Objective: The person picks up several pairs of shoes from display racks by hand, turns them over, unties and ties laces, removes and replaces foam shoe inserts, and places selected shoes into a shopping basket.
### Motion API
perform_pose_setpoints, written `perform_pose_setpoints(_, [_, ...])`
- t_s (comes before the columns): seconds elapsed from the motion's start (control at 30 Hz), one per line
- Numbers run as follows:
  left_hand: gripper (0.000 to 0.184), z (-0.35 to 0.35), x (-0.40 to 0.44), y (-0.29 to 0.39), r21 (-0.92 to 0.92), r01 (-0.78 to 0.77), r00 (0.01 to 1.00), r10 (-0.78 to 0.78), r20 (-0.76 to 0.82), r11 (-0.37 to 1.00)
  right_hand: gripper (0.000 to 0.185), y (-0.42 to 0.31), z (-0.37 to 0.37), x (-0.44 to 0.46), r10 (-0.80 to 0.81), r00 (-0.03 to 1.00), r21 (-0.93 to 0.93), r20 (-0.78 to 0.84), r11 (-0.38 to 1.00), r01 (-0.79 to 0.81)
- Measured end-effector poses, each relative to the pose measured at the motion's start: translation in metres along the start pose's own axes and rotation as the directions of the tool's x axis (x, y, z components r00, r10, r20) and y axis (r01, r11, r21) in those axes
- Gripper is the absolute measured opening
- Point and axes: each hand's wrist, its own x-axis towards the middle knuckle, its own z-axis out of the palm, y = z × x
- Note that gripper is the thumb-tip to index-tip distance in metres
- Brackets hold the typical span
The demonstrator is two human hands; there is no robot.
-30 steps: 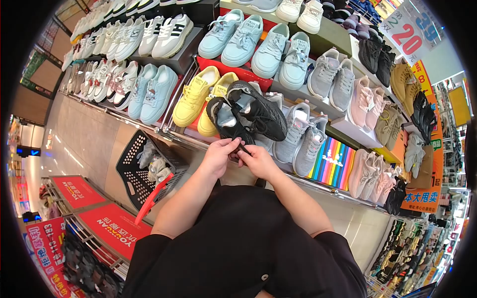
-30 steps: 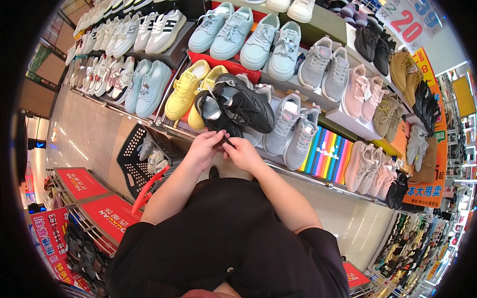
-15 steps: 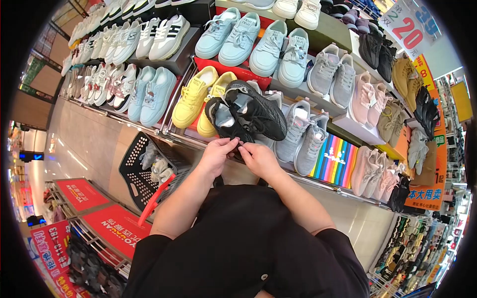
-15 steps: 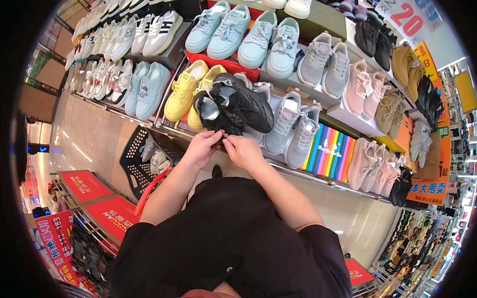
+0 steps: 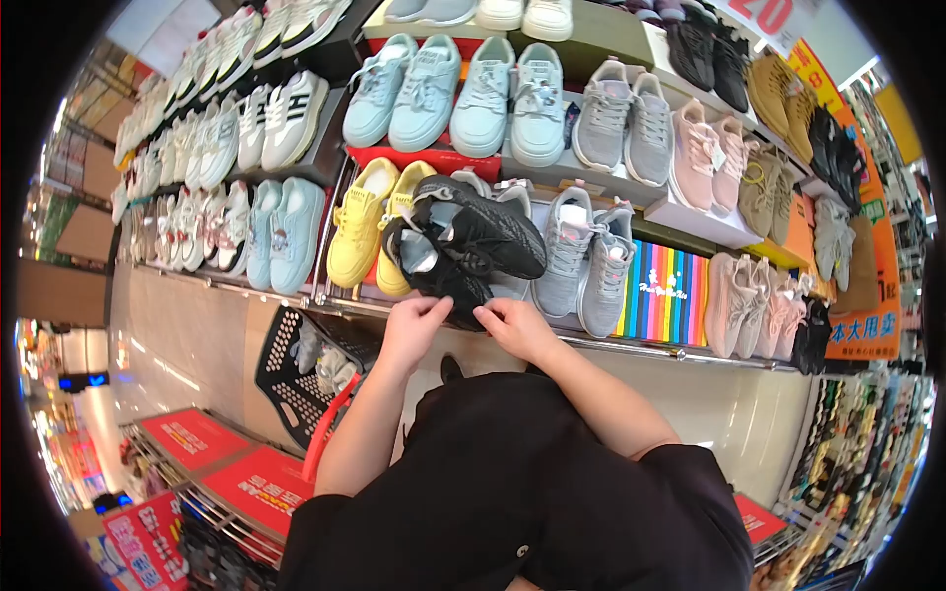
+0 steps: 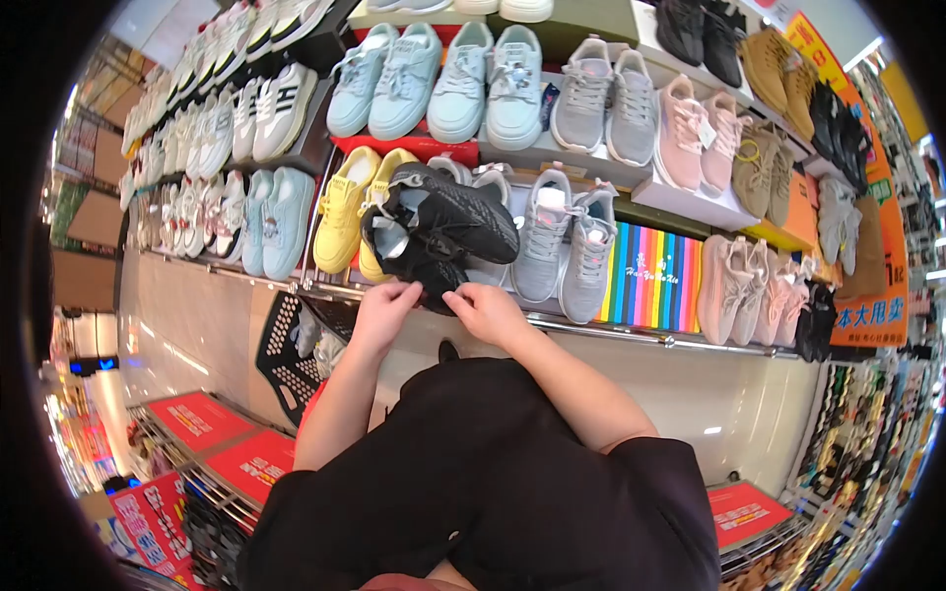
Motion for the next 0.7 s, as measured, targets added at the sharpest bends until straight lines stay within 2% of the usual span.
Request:
perform_pose_setpoints(0.03, [0.027,-0.007,-0.011,0.016,0.201,-0.079,0.997,0.082,-0.009,0.976,0.043,0.002,-0.005,-0.003,-0.004,0.999,-0.018,-0.043,1.000,0.004])
perform_pose_setpoints(0.1, [0.024,-0.010,-0.022,0.020,0.184,-0.154,0.947,0.198,-0.253,0.971,0.038,0.011,-0.018,-0.013,0.012,0.992,-0.034,-0.127,0.999,-0.016])
perform_pose_setpoints(0.13, [0.022,-0.017,-0.021,0.019,0.267,-0.223,0.895,0.306,-0.325,0.937,0.034,0.015,-0.024,-0.017,0.019,0.982,-0.063,-0.188,0.998,-0.031])
perform_pose_setpoints(0.17, [0.028,-0.023,-0.021,0.022,0.375,-0.341,0.823,0.466,-0.324,0.862,0.034,0.018,-0.028,-0.021,0.021,0.980,-0.052,-0.200,0.998,-0.032])
perform_pose_setpoints(0.23, [0.042,-0.027,-0.017,0.051,0.575,-0.488,0.691,0.693,-0.205,0.656,0.024,0.023,-0.034,-0.025,0.161,0.885,0.146,-0.436,0.984,-0.107])
perform_pose_setpoints(0.27, [0.053,-0.028,-0.008,0.057,0.666,-0.513,0.663,0.743,-0.093,0.541,0.030,0.034,-0.035,-0.023,0.076,0.870,0.108,-0.486,0.994,-0.027])
perform_pose_setpoints(0.3, [0.053,-0.026,-0.002,0.064,0.669,-0.520,0.655,0.750,-0.086,0.531,0.030,0.028,-0.040,-0.021,0.072,0.865,0.111,-0.496,0.994,-0.020])
perform_pose_setpoints(0.37, [0.056,-0.019,0.011,0.081,0.715,-0.398,0.870,0.484,0.095,0.575,0.049,0.014,-0.052,-0.015,0.071,0.882,0.111,-0.466,0.994,-0.022])
perform_pose_setpoints(0.4, [0.053,-0.015,0.025,0.081,0.697,-0.396,0.872,0.482,0.083,0.598,0.065,0.026,-0.050,-0.005,0.020,0.896,0.018,-0.444,1.000,-0.013])
perform_pose_setpoints(0.43, [0.053,-0.014,0.032,0.085,0.701,-0.404,0.868,0.489,0.090,0.588,0.065,0.026,-0.052,0.001,0.018,0.891,0.023,-0.454,1.000,-0.008])
perform_pose_setpoints(0.5, [0.055,-0.011,0.043,0.096,0.737,-0.328,0.931,0.337,0.144,0.592,0.068,0.023,-0.052,0.014,0.011,0.919,-0.056,-0.394,0.998,-0.036])
perform_pose_setpoints(0.53, [0.050,-0.006,0.043,0.104,0.735,-0.276,0.949,0.295,0.108,0.619,0.067,0.022,-0.051,0.018,0.062,0.935,0.009,-0.349,0.998,-0.063])
perform_pose_setpoints(0.57, [0.050,-0.001,0.049,0.096,0.738,-0.275,0.949,0.300,0.103,0.616,0.067,0.022,-0.052,0.020,0.055,0.935,0.009,-0.349,0.998,-0.056])
perform_pose_setpoints(0.63, [0.046,0.009,0.060,0.080,0.719,-0.327,0.889,0.459,0.013,0.614,0.063,0.023,-0.051,0.021,0.124,0.935,0.075,-0.333,0.992,-0.105])
perform_pose_setpoints(0.67, [0.046,0.013,0.061,0.083,0.659,-0.301,0.919,0.394,0.008,0.690,0.059,0.034,-0.045,0.023,0.038,0.923,0.058,-0.384,0.998,-0.017])
perform_pose_setpoints(0.7, [0.046,0.016,0.061,0.088,0.658,-0.286,0.920,0.392,-0.015,0.697,0.059,0.032,-0.049,0.022,0.022,0.930,0.050,-0.368,0.999,-0.003])
